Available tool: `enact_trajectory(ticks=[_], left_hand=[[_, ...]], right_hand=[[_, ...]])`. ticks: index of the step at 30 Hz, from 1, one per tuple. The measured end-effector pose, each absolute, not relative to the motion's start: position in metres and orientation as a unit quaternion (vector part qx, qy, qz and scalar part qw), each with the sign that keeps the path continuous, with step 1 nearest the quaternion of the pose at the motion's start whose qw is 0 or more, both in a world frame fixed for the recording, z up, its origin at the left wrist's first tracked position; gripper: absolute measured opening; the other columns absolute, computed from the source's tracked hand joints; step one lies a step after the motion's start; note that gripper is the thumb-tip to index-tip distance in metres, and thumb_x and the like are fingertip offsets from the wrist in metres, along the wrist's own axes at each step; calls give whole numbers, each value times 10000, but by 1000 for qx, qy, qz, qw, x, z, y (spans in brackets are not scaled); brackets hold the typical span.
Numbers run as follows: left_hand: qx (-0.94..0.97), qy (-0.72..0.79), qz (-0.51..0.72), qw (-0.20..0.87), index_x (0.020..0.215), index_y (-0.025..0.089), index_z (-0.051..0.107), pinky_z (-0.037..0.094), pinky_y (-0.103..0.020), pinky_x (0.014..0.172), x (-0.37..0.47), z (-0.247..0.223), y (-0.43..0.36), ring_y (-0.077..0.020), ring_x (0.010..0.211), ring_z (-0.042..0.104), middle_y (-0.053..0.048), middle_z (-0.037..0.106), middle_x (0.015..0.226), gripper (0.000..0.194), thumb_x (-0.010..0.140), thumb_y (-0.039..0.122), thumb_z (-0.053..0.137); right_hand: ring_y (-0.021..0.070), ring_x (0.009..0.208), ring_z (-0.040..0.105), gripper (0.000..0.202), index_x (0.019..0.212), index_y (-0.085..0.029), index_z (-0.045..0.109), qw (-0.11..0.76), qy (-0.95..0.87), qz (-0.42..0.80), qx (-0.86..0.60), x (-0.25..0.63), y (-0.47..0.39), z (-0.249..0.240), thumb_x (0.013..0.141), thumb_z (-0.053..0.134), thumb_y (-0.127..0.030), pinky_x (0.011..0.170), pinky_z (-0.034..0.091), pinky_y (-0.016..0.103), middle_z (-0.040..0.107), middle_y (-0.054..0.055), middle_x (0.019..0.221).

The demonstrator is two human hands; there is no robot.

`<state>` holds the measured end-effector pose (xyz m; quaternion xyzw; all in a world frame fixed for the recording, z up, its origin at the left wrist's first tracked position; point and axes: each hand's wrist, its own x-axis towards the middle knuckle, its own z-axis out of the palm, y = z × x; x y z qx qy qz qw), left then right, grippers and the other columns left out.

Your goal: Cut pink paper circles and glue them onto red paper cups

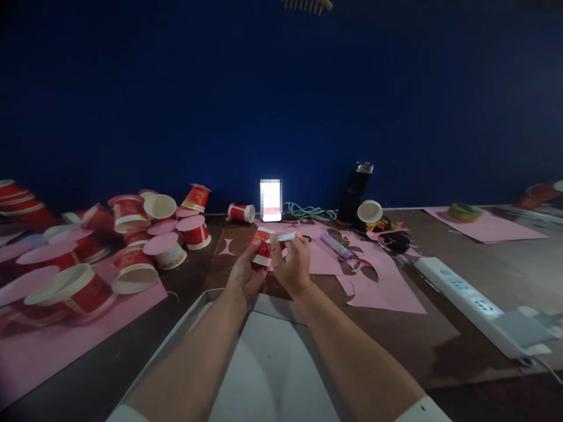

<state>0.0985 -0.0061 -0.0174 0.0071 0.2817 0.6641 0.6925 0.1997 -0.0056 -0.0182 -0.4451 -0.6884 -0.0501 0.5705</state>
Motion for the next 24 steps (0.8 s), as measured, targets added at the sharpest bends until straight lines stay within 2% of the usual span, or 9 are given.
enact_trajectory(ticks=[5, 14, 24], left_hand=[[19, 286, 669, 686, 828, 96, 630, 515, -204, 700, 99, -16, -7, -105, 659, 651, -53, 686, 777, 86, 748, 66, 626], [47, 284, 657, 697, 846, 91, 650, 516, -225, 758, 101, -21, -6, -118, 721, 655, -63, 694, 815, 129, 719, 70, 650], [18, 282, 667, 690, 817, 93, 637, 521, -197, 694, 98, -17, -6, -100, 660, 648, -55, 685, 777, 84, 744, 52, 626]], right_hand=[[215, 847, 638, 198, 927, -195, 664, 584, -680, -42, -443, 200, -6, -18, 891, 500, -299, 786, 469, 369, 705, 77, 857], [223, 933, 643, 212, 969, -215, 667, 565, -703, -49, -429, 198, -8, -13, 901, 481, -289, 869, 459, 401, 708, 86, 965], [220, 871, 630, 185, 917, -205, 668, 560, -696, -87, -441, 200, -5, -17, 889, 503, -285, 814, 430, 368, 715, 71, 918]])
